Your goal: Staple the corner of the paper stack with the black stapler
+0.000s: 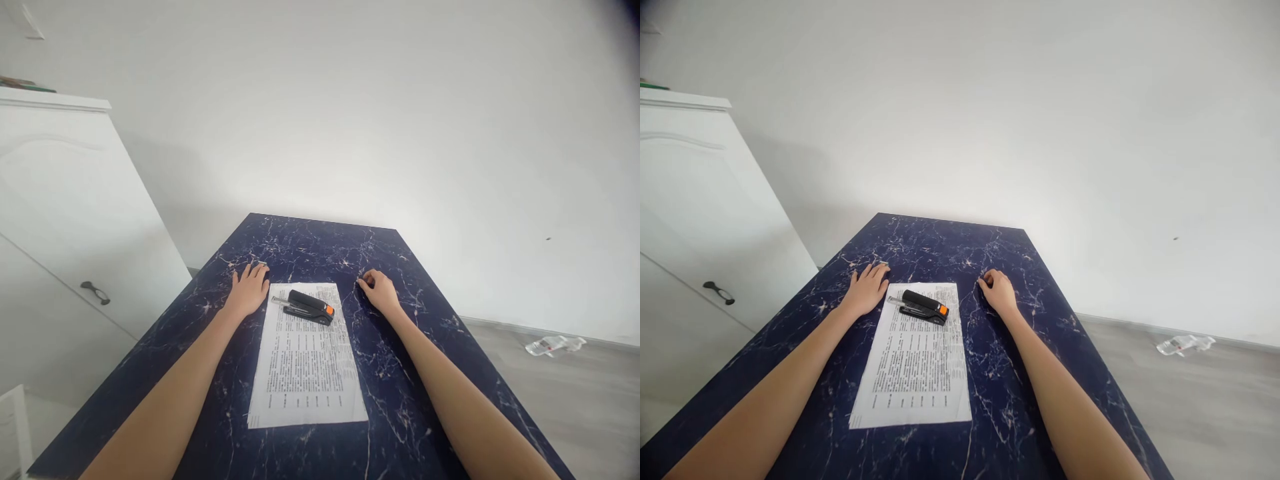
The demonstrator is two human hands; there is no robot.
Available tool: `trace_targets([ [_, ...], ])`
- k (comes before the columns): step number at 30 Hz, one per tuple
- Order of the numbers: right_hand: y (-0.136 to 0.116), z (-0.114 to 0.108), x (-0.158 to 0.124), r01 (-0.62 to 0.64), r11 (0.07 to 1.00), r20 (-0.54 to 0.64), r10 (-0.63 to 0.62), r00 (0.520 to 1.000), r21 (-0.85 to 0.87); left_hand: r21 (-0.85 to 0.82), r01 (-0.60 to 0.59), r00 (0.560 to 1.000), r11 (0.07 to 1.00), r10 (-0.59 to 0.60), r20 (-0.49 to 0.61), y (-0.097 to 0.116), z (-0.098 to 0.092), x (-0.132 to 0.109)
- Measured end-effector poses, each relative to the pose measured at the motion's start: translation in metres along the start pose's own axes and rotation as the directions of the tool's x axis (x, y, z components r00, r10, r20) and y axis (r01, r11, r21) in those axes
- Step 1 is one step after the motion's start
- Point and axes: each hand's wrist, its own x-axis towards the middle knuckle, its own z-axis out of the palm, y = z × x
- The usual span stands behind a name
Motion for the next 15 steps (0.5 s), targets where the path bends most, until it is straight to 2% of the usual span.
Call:
trace_targets([
  [5, 0.003, 0.000, 0.000, 0.006, 1.000, 0.004, -0.006, 1.000, 0.000, 0.005, 0.003, 0.993, 1.000, -0.002, -0.121, 0.001, -0.001, 0.000],
  [8, 0.002, -0.001, 0.000, 0.013, 1.000, 0.009, -0.013, 1.000, -0.004, 0.015, 0.007, 0.988, 1.000, -0.004, -0.152, -0.002, -0.003, 0.002],
  [11, 0.000, -0.003, -0.001, 0.014, 1.000, 0.017, -0.014, 1.000, -0.006, -0.034, -0.011, 0.984, 0.999, 0.005, -0.175, -0.007, -0.006, 0.003],
  [15, 0.001, -0.003, -0.001, 0.019, 1.000, 0.029, -0.018, 0.999, -0.006, -0.068, -0.016, 0.962, 0.998, -0.003, -0.271, -0.005, -0.014, -0.001],
])
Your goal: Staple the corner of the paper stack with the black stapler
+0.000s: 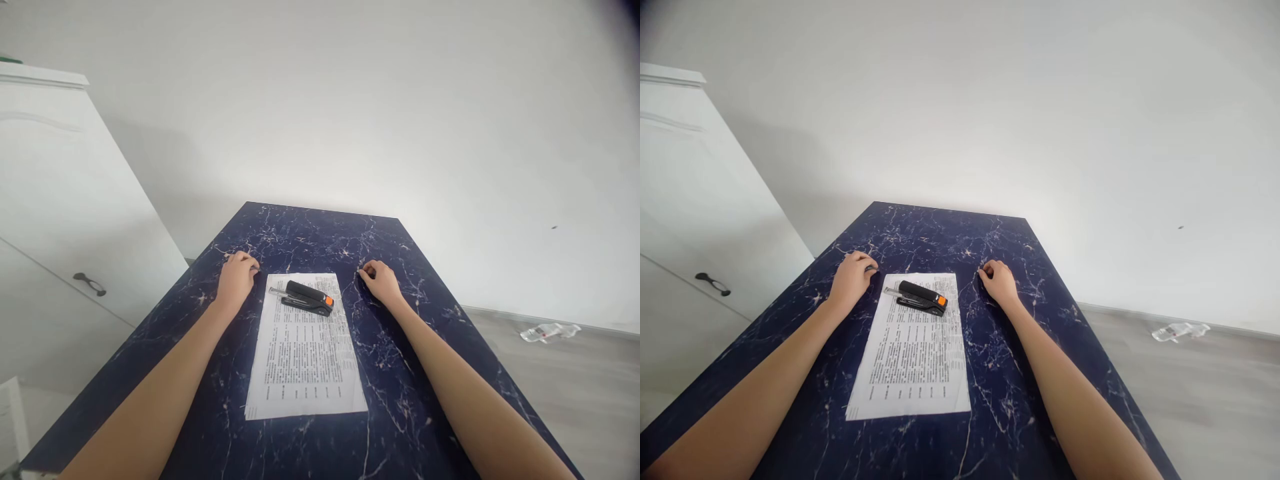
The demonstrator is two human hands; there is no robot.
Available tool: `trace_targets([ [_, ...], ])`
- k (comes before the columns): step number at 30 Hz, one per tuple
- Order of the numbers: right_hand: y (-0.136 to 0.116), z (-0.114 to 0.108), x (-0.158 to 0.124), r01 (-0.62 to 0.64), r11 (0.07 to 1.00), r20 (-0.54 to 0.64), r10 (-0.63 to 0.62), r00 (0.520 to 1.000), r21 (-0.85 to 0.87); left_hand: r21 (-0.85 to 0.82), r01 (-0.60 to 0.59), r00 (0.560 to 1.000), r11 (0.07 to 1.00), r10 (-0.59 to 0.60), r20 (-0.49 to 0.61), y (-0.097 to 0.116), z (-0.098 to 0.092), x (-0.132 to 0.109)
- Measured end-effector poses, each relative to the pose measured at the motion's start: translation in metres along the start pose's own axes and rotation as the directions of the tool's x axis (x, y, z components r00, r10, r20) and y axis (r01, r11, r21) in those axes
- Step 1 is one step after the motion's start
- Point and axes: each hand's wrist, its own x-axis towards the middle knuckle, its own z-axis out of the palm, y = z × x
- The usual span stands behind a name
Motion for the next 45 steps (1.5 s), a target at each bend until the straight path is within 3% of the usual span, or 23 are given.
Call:
trace_targets([
  [2, 0.001, 0.000, 0.000, -0.004, 1.000, -0.001, 0.004, 1.000, 0.002, -0.118, -0.035, 0.999, 0.992, 0.037, 0.018, 0.007, -0.005, -0.002],
  [6, 0.001, 0.000, 0.001, -0.019, 1.000, 0.000, 0.019, 1.000, 0.008, -0.457, -0.167, 0.952, 0.874, 0.263, 0.154, 0.021, -0.014, -0.006],
  [10, 0.000, -0.001, 0.000, -0.021, 1.000, 0.005, 0.020, 1.000, 0.011, -0.592, -0.126, 0.972, 0.796, 0.218, 0.086, 0.021, -0.020, -0.008],
  [12, 0.000, -0.001, 0.000, -0.019, 1.000, 0.006, 0.019, 1.000, 0.009, -0.627, -0.101, 0.971, 0.773, 0.214, 0.107, 0.020, -0.021, -0.009],
  [17, -0.001, -0.002, 0.000, -0.012, 1.000, 0.009, 0.012, 1.000, 0.004, -0.691, -0.055, 0.908, 0.720, 0.324, 0.266, 0.022, -0.021, -0.010],
  [20, -0.002, -0.003, 0.000, -0.014, 1.000, 0.014, 0.014, 1.000, 0.008, -0.704, -0.058, 0.880, 0.708, 0.370, 0.299, 0.025, -0.022, -0.010],
  [30, 0.001, -0.001, 0.001, -0.012, 1.000, 0.019, 0.012, 1.000, 0.003, -0.694, -0.006, 0.859, 0.720, 0.360, 0.365, 0.024, -0.019, -0.006],
  [45, 0.002, 0.000, 0.001, -0.007, 1.000, 0.019, 0.007, 1.000, 0.000, -0.711, -0.011, 0.846, 0.704, 0.385, 0.368, 0.023, -0.017, -0.006],
])
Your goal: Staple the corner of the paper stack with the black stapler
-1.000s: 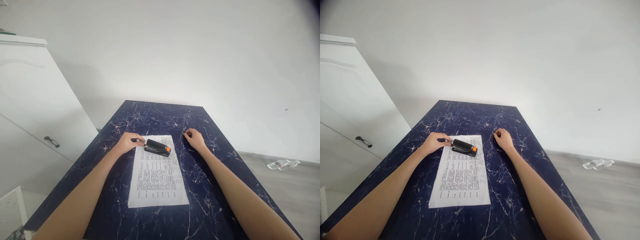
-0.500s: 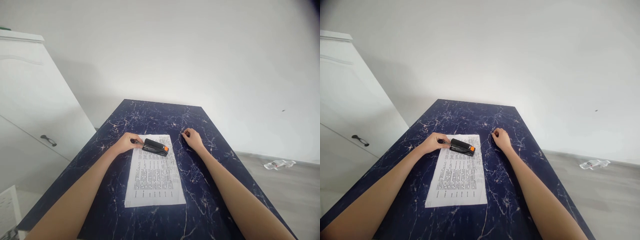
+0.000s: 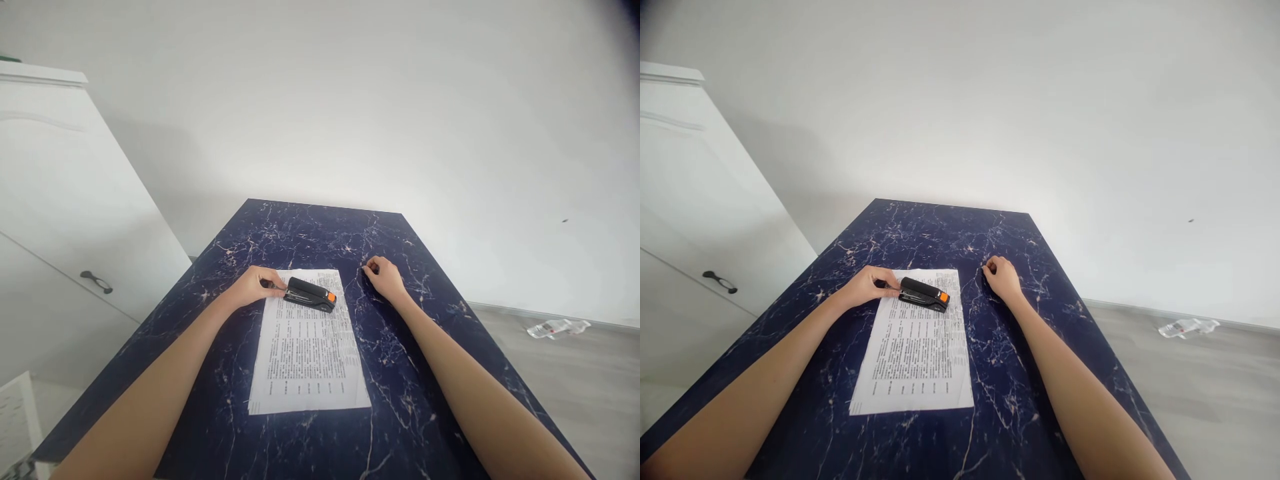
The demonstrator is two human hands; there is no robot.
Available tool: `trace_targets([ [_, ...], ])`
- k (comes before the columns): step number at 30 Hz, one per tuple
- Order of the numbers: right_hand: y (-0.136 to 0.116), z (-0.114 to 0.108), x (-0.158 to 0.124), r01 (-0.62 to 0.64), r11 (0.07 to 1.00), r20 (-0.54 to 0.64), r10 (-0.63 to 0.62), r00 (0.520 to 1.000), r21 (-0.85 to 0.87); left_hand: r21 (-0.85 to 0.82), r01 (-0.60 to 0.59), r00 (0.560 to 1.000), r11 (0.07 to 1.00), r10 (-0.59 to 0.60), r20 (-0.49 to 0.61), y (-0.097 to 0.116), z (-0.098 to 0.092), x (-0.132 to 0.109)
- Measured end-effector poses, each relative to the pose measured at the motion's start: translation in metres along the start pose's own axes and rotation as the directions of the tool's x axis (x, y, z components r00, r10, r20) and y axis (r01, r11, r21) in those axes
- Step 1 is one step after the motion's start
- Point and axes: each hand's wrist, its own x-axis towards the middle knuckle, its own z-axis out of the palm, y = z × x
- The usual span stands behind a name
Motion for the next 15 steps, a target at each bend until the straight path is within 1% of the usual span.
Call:
trace_targets([
  [3, 0.000, -0.001, -0.001, -0.005, 1.000, 0.004, 0.005, 1.000, 0.007, -0.009, -0.035, 0.999, 0.999, 0.035, 0.008, 0.000, 0.000, -0.001],
  [5, -0.002, -0.003, -0.002, 0.007, 1.000, -0.022, -0.007, 1.000, 0.021, -0.004, -0.025, 0.999, 1.000, 0.025, 0.025, 0.000, -0.002, -0.003],
  [7, -0.011, -0.009, -0.005, 0.034, 0.999, -0.136, -0.030, 0.990, 0.024, -0.023, 0.019, 0.999, 1.000, -0.018, 0.046, -0.002, -0.006, -0.006],
  [9, -0.028, -0.015, -0.008, 0.092, 0.995, -0.271, -0.077, 0.960, 0.044, -0.082, 0.070, 0.994, 0.994, -0.062, 0.088, -0.004, -0.012, -0.010],
  [10, -0.039, -0.017, -0.011, 0.138, 0.987, -0.295, -0.108, 0.949, 0.081, -0.119, 0.090, 0.990, 0.989, -0.076, 0.117, -0.006, -0.015, -0.012],
  [11, -0.052, -0.018, -0.015, 0.192, 0.971, -0.272, -0.149, 0.951, 0.143, -0.155, 0.107, 0.985, 0.982, -0.084, 0.148, -0.007, -0.018, -0.014],
  [12, -0.067, -0.018, -0.020, 0.246, 0.942, -0.200, -0.202, 0.959, 0.230, -0.186, 0.122, 0.981, 0.975, -0.090, 0.174, -0.009, -0.020, -0.015],
  [13, -0.081, -0.016, -0.026, 0.285, 0.900, -0.098, -0.268, 0.958, 0.331, -0.212, 0.136, 0.977, 0.968, -0.096, 0.189, -0.011, -0.022, -0.016],
  [14, -0.094, -0.013, -0.032, 0.310, 0.853, 0.006, -0.344, 0.939, 0.419, -0.234, 0.149, 0.975, 0.961, -0.104, 0.194, -0.013, -0.022, -0.016],
  [15, -0.106, -0.009, -0.039, 0.325, 0.816, 0.095, -0.416, 0.904, 0.478, -0.251, 0.160, 0.975, 0.955, -0.113, 0.192, -0.015, -0.022, -0.016],
])
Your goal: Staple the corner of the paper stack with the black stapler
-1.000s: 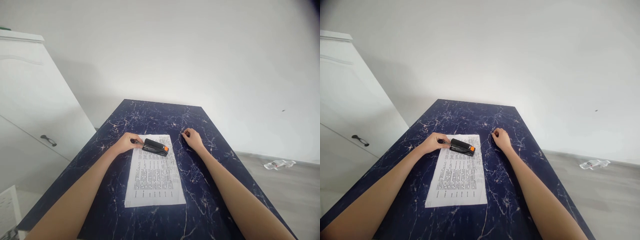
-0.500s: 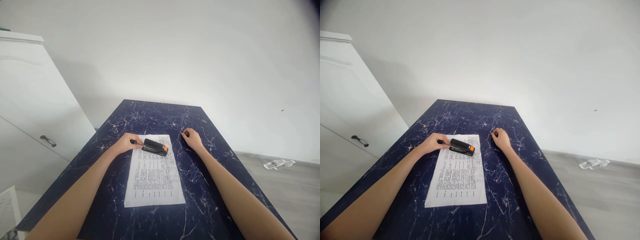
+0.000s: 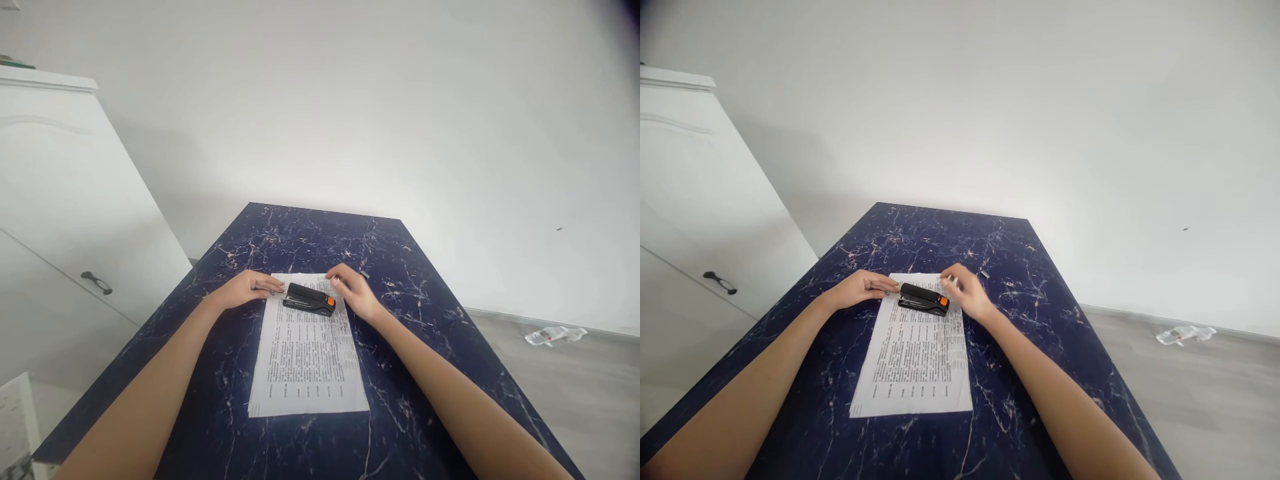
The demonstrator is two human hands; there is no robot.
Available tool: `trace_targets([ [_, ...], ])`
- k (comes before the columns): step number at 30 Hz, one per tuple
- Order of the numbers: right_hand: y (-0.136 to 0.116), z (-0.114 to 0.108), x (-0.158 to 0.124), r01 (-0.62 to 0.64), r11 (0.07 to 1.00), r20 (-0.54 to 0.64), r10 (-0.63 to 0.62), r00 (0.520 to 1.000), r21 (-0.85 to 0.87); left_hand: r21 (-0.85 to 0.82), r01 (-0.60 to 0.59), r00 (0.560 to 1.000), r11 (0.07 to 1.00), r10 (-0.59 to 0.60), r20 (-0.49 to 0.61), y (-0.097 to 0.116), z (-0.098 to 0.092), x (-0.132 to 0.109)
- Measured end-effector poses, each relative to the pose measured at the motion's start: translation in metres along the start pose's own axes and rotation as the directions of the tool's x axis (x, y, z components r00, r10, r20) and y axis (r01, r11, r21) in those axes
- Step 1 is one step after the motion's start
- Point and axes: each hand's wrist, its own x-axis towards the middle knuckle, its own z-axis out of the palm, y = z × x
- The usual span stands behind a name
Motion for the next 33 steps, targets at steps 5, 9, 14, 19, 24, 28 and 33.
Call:
trace_targets([
  [5, -0.019, 0.036, -0.008, 0.025, 1.000, 0.174, -0.028, 0.984, 0.018, -0.014, 0.024, 0.999, 1.000, -0.024, -0.026, -0.001, 0.010, 0.007],
  [9, -0.020, 0.029, -0.009, 0.036, 0.989, 0.161, -0.060, 0.985, 0.144, 0.131, -0.107, 0.989, 0.986, 0.118, -0.084, 0.014, 0.026, 0.014],
  [14, -0.026, 0.020, -0.008, 0.092, 0.969, 0.113, -0.120, 0.986, 0.228, 0.280, -0.306, 0.927, 0.910, 0.352, -0.132, 0.027, 0.046, 0.016],
  [19, -0.025, 0.023, -0.012, 0.175, 0.956, 0.136, -0.210, 0.968, 0.234, 0.413, -0.419, 0.881, 0.809, 0.472, -0.031, 0.029, 0.057, 0.014],
  [24, -0.029, 0.024, -0.015, 0.111, 0.976, 0.066, -0.125, 0.990, 0.186, 0.461, -0.361, 0.886, 0.811, 0.453, -0.102, 0.028, 0.054, 0.017],
  [28, -0.031, 0.015, -0.014, -0.043, 0.997, -0.118, 0.051, 0.992, 0.069, 0.556, -0.045, 0.920, 0.830, 0.251, -0.301, 0.014, 0.048, 0.024],
  [33, -0.020, -0.020, -0.013, -0.306, 0.946, -0.271, 0.267, 0.925, -0.111, 0.748, 0.107, 0.935, 0.655, 0.189, -0.299, 0.002, 0.057, 0.032],
])
